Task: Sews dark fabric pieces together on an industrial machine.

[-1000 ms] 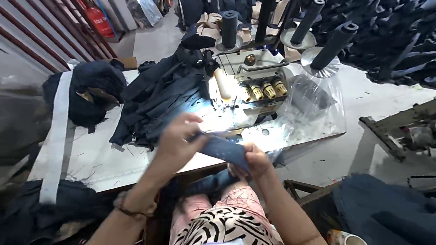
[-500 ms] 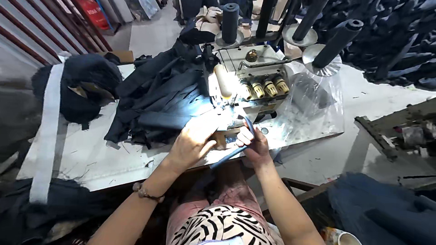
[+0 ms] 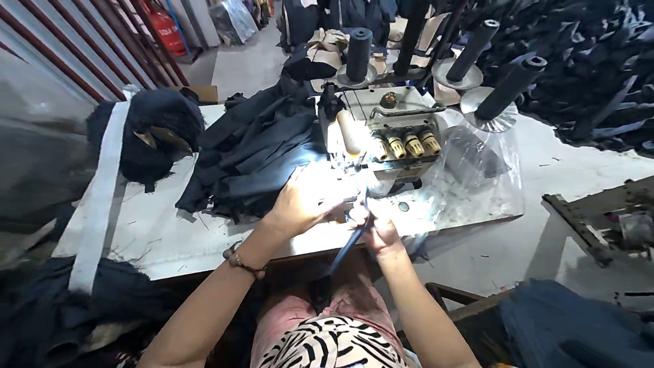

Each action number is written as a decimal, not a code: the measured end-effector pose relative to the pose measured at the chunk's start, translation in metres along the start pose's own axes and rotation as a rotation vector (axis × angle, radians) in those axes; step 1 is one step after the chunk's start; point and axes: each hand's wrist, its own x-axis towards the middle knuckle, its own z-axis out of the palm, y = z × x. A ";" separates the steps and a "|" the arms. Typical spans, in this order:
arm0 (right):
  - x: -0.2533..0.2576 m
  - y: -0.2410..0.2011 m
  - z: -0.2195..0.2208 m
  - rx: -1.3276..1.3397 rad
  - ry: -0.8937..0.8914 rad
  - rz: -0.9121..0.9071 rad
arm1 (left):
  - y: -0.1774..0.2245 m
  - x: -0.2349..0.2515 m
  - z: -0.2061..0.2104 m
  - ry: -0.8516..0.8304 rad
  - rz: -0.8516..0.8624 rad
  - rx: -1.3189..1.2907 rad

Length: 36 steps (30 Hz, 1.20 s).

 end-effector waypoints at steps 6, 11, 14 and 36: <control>-0.034 -0.006 0.023 -0.140 -0.655 0.013 | 0.059 -0.036 -0.040 0.214 -0.046 -0.377; -0.028 -0.024 0.006 0.074 -0.629 -0.150 | -0.022 -0.044 -0.098 0.357 -0.311 0.191; -0.015 -0.015 -0.007 0.122 -0.208 -0.064 | -0.040 -0.042 -0.076 0.286 -0.263 0.256; 0.012 -0.018 -0.025 0.337 -0.073 -0.075 | 0.011 -0.002 0.021 0.117 0.049 0.060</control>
